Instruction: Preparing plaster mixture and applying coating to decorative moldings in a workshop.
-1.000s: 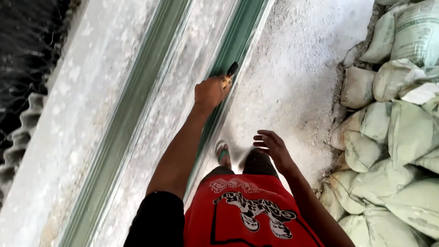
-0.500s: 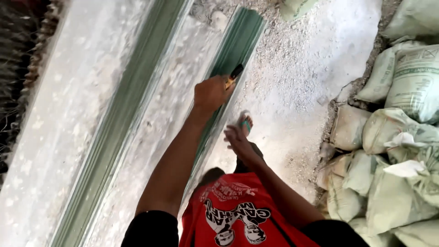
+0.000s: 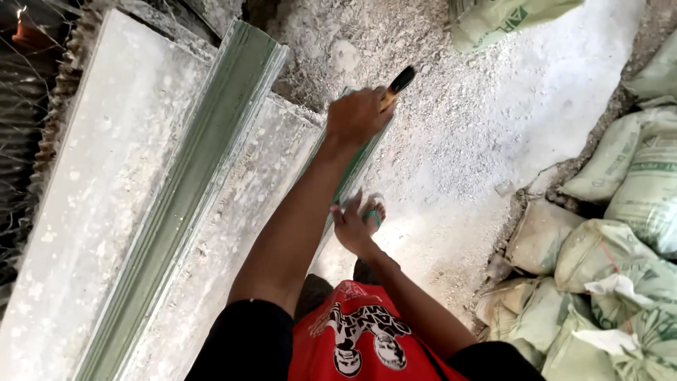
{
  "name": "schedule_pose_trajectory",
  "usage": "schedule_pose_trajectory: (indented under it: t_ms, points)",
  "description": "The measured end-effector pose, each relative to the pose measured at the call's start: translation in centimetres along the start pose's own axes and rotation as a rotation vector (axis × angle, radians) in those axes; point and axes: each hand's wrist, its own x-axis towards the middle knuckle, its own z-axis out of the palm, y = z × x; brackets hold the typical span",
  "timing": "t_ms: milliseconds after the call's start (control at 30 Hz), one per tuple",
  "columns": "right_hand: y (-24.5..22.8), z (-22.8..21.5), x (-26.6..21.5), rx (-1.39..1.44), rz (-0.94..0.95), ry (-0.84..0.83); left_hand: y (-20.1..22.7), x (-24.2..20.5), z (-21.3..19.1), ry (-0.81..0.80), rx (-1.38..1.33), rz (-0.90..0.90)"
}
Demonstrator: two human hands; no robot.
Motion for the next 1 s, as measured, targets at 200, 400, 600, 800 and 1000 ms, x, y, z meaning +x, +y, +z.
schedule_pose_trajectory:
  t_ms: [200,400,600,800,1000]
  points:
    - [-0.6,-0.8,-2.5,-0.046,-0.495,0.215,2.7,5.9,-3.5,0.087,-0.131,-0.004]
    - [-2.4,-1.5,-4.1,0.188,-0.337,0.096,1.0,4.8,-6.0,0.351,-0.467,-0.109]
    - [-2.5,-2.1,-2.3,0.27,-0.175,-0.026,-2.3,-9.1,-3.4,0.369,-0.491,-0.4]
    - [0.6,-1.1,0.5,-0.093,-0.112,0.014,-2.6,-20.4,-4.9,0.511,-0.448,-0.585]
    - [-2.3,-3.7,-3.9,0.455,-0.176,0.045,-6.5,-32.4,-3.1,0.733,-0.474,-0.491]
